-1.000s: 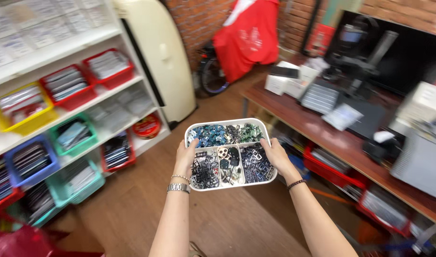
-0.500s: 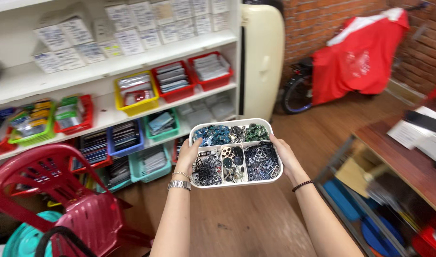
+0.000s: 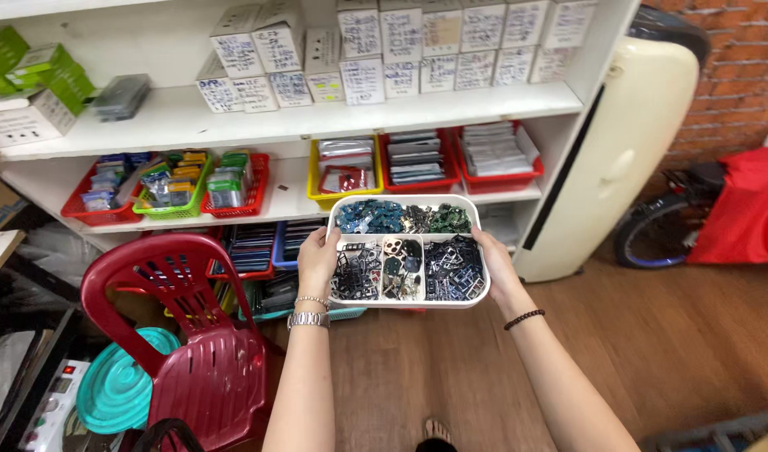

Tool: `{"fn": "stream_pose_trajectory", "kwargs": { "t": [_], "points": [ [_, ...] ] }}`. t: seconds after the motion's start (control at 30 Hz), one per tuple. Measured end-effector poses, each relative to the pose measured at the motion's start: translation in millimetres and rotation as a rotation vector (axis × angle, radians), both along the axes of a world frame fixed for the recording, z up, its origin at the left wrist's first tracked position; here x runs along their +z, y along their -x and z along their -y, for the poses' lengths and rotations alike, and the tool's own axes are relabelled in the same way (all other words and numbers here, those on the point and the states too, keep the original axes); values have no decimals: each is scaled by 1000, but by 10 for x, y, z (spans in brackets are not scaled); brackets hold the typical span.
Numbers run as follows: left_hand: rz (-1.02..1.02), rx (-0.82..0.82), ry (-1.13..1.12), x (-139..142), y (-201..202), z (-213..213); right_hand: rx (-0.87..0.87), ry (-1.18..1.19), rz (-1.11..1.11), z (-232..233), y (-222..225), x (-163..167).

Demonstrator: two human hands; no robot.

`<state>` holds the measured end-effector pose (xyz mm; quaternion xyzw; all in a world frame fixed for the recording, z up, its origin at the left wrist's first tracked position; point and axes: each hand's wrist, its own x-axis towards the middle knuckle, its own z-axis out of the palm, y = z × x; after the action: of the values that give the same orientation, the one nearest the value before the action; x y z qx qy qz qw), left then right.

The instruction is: The person organizes small parts into containers and places them on shelves. They then retrieve a basket of smartphones, wipe each one with a cloth, and place them into a blue basket.

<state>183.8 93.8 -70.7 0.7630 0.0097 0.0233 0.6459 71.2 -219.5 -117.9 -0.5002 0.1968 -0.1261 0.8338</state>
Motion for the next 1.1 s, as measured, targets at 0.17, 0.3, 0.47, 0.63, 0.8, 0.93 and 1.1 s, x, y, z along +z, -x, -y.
{"fn": "stream_pose_trajectory", "kwargs": {
  "t": [0.17, 0.3, 0.47, 0.63, 0.8, 0.93, 1.1],
  "points": [
    [71, 347, -89, 139, -876, -210, 104, 51, 54, -115, -1472, 249],
    [213, 530, -215, 165, -1404, -415, 187, 82, 82, -396, -2470, 329],
    [243, 692, -263, 55, -2057, -753, 220, 99, 114, -1104, -3521, 280],
    [409, 851, -215, -206, -2891, -1230, 221, 78, 185, -2079, -4417, 152],
    [372, 766, 36, -347, -3768, -1797, 203, -44, 128, -3160, -5179, 103],
    [226, 678, -34, -426, -4334, -2268, 162, -99, 82, -3932, -5558, -3],
    [189, 590, -7, -448, -4862, -2790, 147, -243, 102, -4572, -5844, -128]
  ]
}}
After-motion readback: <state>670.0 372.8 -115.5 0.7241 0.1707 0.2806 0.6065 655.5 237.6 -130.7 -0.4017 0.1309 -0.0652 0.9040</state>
